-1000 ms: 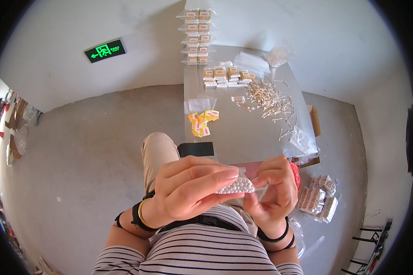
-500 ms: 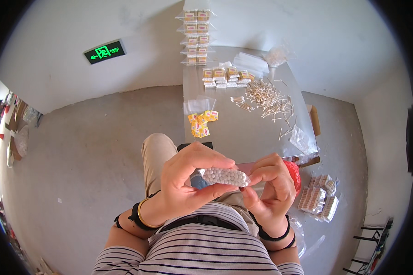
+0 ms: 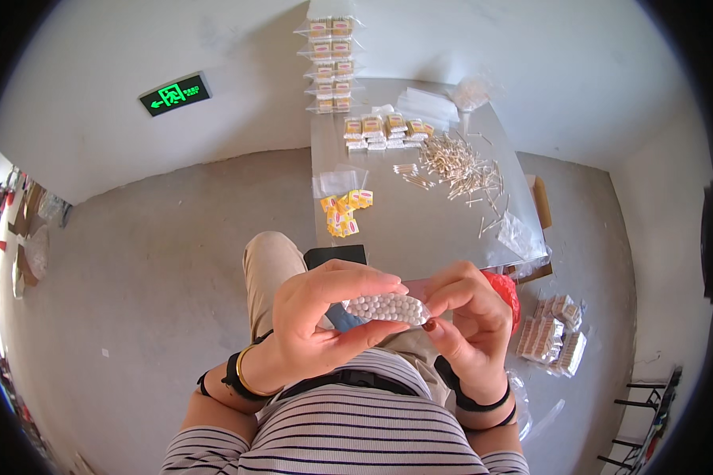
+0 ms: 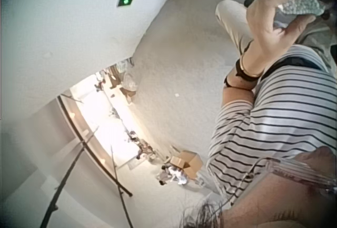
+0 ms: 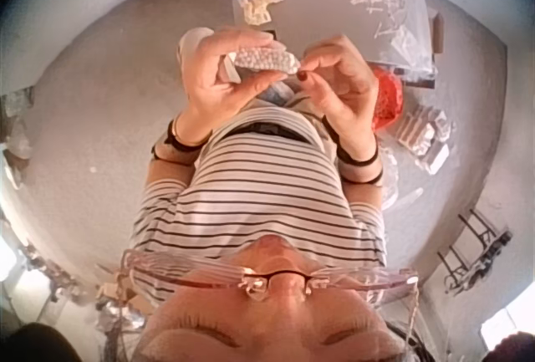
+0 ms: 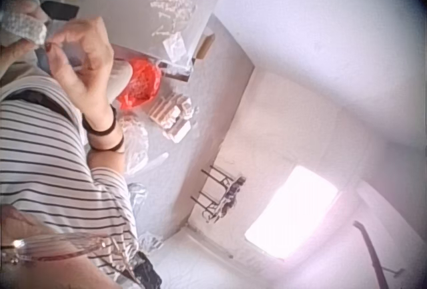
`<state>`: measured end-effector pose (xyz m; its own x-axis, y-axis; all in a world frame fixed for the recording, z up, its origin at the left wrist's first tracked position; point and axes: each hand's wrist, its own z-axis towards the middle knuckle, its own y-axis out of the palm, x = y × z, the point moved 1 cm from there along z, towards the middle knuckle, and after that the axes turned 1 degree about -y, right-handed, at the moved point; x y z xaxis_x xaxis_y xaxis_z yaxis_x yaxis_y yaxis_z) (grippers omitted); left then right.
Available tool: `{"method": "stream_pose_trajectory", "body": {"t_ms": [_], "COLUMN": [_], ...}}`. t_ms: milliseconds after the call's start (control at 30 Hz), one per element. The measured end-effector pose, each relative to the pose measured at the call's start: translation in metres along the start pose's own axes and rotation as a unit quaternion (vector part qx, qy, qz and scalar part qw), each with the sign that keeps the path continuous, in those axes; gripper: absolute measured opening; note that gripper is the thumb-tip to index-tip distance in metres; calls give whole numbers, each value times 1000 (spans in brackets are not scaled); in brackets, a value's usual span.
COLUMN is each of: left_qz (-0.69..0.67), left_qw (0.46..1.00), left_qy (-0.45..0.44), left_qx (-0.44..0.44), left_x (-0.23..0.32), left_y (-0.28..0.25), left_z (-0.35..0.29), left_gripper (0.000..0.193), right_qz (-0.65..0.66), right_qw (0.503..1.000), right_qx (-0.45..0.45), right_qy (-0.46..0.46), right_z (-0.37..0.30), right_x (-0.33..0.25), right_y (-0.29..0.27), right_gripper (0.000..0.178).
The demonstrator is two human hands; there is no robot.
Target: Manually placing small bundles of cotton swabs into individual plastic bags.
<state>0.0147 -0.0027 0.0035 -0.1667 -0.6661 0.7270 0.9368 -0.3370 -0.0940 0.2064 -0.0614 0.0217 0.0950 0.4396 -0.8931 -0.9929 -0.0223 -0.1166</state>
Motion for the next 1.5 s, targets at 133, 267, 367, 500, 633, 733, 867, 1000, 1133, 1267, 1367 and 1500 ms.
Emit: {"method": "stream_pose_trajectory", "body": {"t_ms": [133,267,367,500,633,733,867,1000,1133,1267,1367,1500], "left_qz": [-14,-79,-111,-150,-150,-150,-151,-148,-138,-137,-139,-140], "left_qw": [999,988,980,966,965,962,960,963,967,966,966,966], "left_qy": [-27,-131,-167,-210,-214,-225,-228,-215,-209,-211,-207,-209], "left_qx": [-21,-1,9,25,31,39,53,59,55,60,62,63], "left_x": [-5,-9,-8,-12,-14,-13,-15,-17,-16,-17,-18,-17], "left_y": [-2,2,4,3,4,5,4,5,6,7,8,8], "left_z": [-1,-1,2,2,2,4,5,6,6,5,6,6], "left_gripper": [54,56,53,52,51,51,51,50,49,50,50,50], "right_qz": [152,220,243,286,293,313,278,245,217,189,187,187], "right_qw": [981,965,958,939,935,930,941,951,957,964,964,964], "right_qx": [-3,-18,-31,-39,-38,-50,-59,-63,-64,-59,-60,-63], "right_qy": [117,145,150,185,197,186,183,178,182,176,180,181], "right_z": [4,9,12,17,18,16,13,11,10,11,11,11], "right_x": [4,12,20,24,25,27,25,21,18,15,13,12], "right_y": [1,-1,-4,-4,-4,-4,-2,-1,0,0,1,1], "right_gripper": [10,10,12,14,15,19,31,42,45,46,47,49]}}
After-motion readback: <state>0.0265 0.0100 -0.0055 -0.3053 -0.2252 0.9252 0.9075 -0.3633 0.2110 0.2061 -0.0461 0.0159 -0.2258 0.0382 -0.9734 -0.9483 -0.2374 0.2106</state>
